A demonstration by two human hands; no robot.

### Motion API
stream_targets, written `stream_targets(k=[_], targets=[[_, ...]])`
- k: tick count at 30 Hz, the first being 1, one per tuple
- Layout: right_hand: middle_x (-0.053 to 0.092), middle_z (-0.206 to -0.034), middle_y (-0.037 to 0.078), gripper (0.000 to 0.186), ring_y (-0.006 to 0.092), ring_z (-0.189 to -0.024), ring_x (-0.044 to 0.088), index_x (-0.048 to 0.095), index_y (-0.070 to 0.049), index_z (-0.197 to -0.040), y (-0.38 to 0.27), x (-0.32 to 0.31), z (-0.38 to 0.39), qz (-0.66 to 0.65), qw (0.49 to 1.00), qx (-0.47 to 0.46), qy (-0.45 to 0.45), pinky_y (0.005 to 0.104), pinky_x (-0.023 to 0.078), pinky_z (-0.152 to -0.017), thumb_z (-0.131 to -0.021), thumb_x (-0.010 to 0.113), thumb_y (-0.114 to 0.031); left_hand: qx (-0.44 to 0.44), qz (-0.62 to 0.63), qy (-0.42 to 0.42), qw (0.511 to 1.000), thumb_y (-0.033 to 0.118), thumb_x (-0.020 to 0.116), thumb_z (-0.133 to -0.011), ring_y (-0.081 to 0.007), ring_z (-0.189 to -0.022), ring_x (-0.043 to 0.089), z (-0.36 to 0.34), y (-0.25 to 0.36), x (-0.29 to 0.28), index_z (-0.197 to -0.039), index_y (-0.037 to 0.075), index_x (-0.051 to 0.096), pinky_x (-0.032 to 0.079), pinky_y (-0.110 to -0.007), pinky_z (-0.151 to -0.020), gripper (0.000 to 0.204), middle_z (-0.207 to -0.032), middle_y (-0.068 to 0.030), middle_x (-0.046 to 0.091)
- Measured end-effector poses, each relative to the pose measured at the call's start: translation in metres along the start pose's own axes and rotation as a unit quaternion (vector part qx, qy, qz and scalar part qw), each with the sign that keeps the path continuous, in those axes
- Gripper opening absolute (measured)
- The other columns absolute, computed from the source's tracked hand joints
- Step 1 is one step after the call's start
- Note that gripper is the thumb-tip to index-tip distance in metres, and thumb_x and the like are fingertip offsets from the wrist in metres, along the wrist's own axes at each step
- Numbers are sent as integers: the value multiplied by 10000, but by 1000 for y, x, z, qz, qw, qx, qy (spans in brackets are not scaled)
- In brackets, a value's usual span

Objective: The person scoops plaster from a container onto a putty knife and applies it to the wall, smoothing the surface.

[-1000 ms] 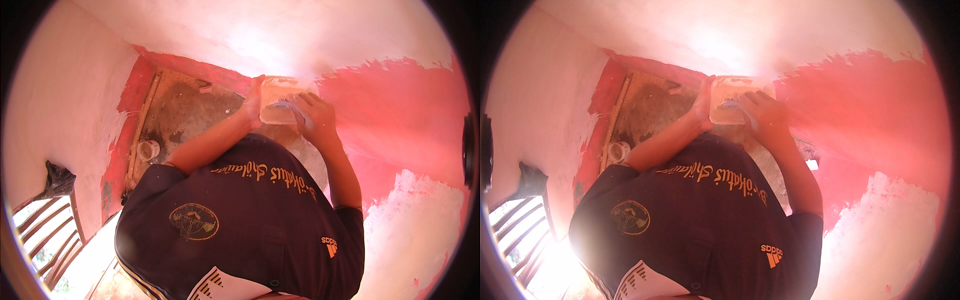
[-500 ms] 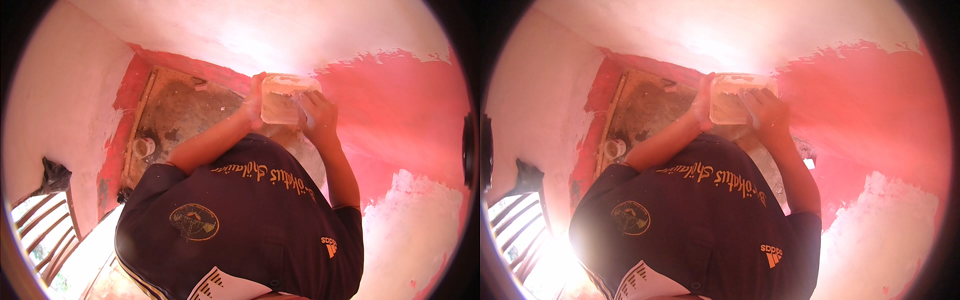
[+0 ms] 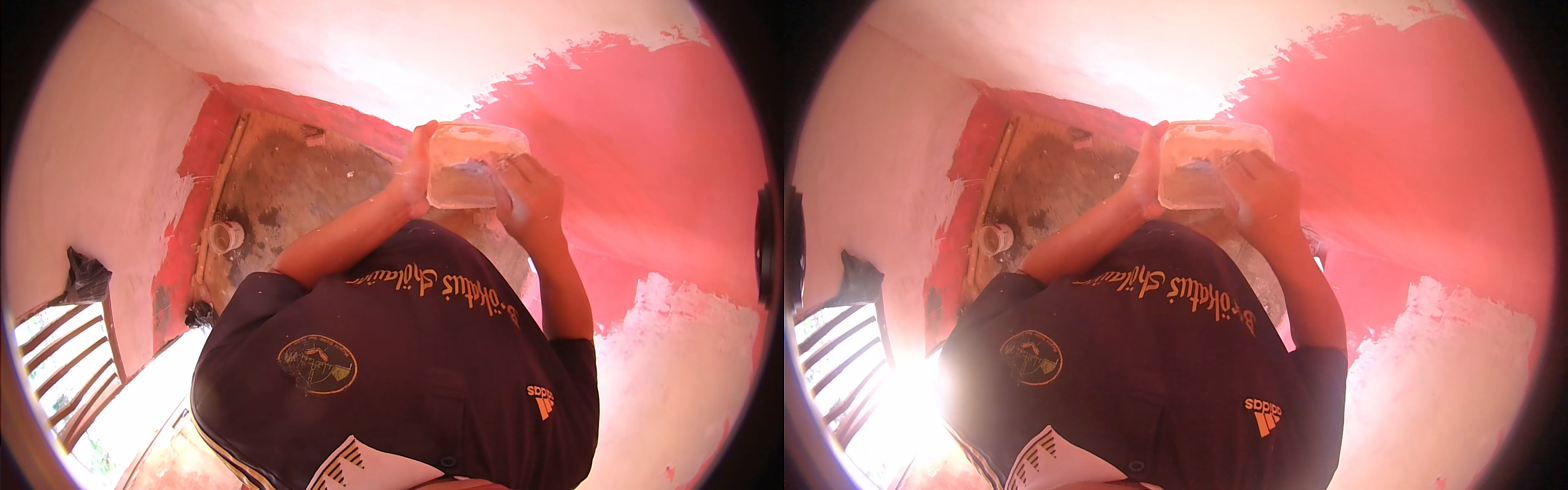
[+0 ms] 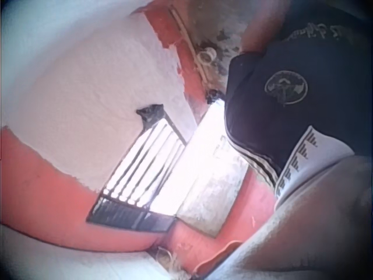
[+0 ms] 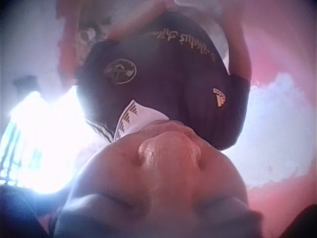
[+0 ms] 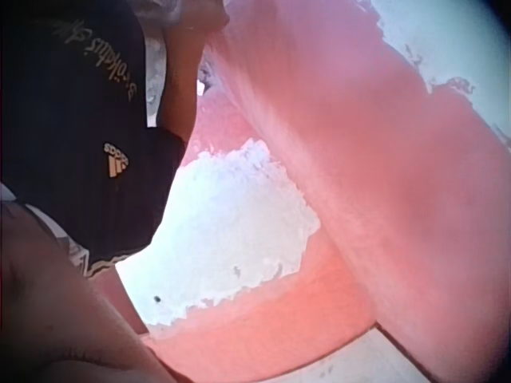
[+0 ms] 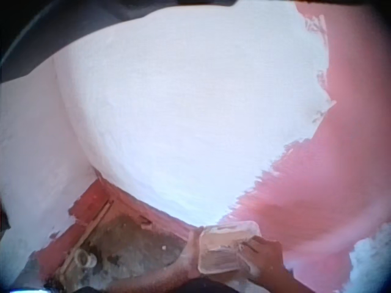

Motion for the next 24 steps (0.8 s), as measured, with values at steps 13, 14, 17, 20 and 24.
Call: stream_targets(k=[13,14,17,20,24], targets=[[721,-945,45,419,217,-823,696,746,-99,-1098,51,-35,54,6,999,-3,31,347,536,-560,-705,678,32,19,-30,46,998,622,291,-1023,-301,-1286,594,-14,-70,29,-1472,99,492,503,-498,-1079,718,-1426,-133,582],[721,-945,45,419,217,-823,696,746,-99,-1098,49,-37,60,7,999,-3,33,347,536,-560,-705,678,32,29,-25,43,998,624,295,-1021,-301,-1282,595,-15,-73,31,-1471,97,493,503,-504,-1078,721,-1425,-135,582],[720,-895,73,272,262,-762,695,746,-56,-1021,44,-40,79,-8,1000,-4,19,360,528,-555,-768,695,31,18,5,11,1000,609,288,-1029,-300,-1270,599,-20,-89,33,-1464,92,498,500,-511,-1079,708,-1416,-134,586],[723,-898,73,281,255,-783,700,741,-60,-1013,47,-38,100,-25,1000,-2,5,362,530,-553,-750,701,28,31,-21,48,998,597,266,-1039,-301,-1261,603,-22,-99,30,-1460,83,502,505,-504,-1069,705,-1397,-136,597],[717,-926,44,356,243,-798,688,733,-76,-1046,54,-62,109,-65,997,-10,30,373,542,-571,-714,673,39,20,10,36,999,584,248,-1049,-300,-1248,609,-28,-114,27,-1459,74,503,511,-493,-1057,702,-1384,-139,606]])
Point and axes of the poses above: each hand's wrist, its own z-axis away from the middle knuckle, its own x-axis out of the palm, y = z × x, the point moved 8 cm from there along -z, towards the middle knuckle
